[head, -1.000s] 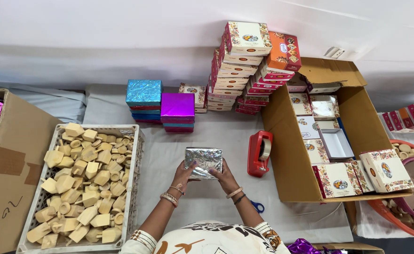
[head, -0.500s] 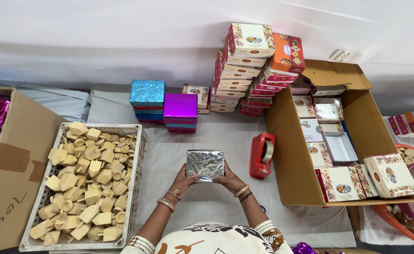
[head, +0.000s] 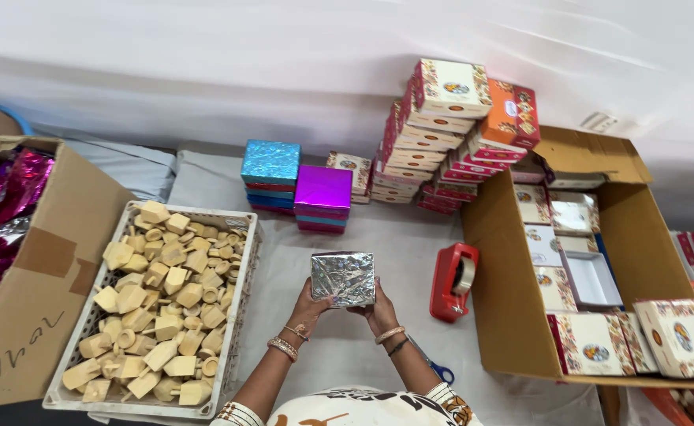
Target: The person wraps a small item in silver foil and secures it with tape. They then open a small box, place wooden items inside, and close it. Finally, they handle and fold various colored metallic foils.
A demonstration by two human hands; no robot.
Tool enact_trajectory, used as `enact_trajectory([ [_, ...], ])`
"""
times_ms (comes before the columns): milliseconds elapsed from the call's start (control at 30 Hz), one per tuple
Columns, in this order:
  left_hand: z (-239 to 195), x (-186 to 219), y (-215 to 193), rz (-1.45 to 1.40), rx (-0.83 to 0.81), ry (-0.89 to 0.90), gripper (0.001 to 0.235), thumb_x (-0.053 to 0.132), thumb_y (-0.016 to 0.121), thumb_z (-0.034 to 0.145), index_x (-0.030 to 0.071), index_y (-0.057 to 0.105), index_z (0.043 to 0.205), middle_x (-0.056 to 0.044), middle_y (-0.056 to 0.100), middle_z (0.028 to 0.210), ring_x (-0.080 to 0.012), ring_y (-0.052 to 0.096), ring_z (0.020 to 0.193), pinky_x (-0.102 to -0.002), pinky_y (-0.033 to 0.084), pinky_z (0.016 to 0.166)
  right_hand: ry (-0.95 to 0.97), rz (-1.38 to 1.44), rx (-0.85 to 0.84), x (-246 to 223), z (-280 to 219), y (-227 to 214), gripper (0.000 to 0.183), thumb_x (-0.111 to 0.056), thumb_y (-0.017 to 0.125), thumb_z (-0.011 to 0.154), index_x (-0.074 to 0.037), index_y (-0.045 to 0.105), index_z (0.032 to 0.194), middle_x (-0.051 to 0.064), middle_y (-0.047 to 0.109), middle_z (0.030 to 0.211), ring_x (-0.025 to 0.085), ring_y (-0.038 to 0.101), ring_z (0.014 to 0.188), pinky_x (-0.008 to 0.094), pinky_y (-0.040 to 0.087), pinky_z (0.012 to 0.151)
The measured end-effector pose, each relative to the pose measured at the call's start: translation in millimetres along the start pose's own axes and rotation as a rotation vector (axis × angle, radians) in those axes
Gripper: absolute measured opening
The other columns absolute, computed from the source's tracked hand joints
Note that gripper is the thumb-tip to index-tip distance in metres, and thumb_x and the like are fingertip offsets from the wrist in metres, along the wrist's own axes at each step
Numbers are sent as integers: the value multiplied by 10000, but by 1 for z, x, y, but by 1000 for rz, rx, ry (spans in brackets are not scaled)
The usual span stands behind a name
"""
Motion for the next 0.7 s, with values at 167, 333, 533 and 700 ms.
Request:
enact_trajectory([
  [167,8,5,-16,62,38,7,628,-44,710,824,32,458,1394,-53,629,1195,-136,634,1056,-320,565,951,78,30,-87,5,19,5,543,-509,353,1066,-108,578,1355,93,717,1185,227,704,1005,433,607,817],
  [333,12,4,-34,3,42,12,694,-38,713,810,88,439,1435,-41,623,1196,-139,622,1059,-322,562,948,212,71,-179,13,35,18,517,-502,353,1061,-137,555,1365,100,693,1208,239,685,1000,450,602,841],
  [533,23,6,-57,-35,133,-61,655,-21,721,806,49,437,1392,-77,625,1250,-178,664,1098,-355,590,968,189,-99,-126,5,43,41,685,-633,308,1011,-150,507,1455,65,649,1344,207,632,1188,463,552,959],
  [700,44,5,-63,4,72,-9,621,-41,713,813,3,440,1368,-106,626,1246,-187,663,1101,-346,591,979,2,-173,-100,-14,44,45,747,-662,311,989,-151,418,1524,57,650,1364,192,635,1204,434,543,958],
])
Point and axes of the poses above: each hand's wrist, its own z-axis towards the middle knuckle, its own y-axis out of the palm, x = y × z, the point moved 7 cm from there along z, towards the middle knuckle
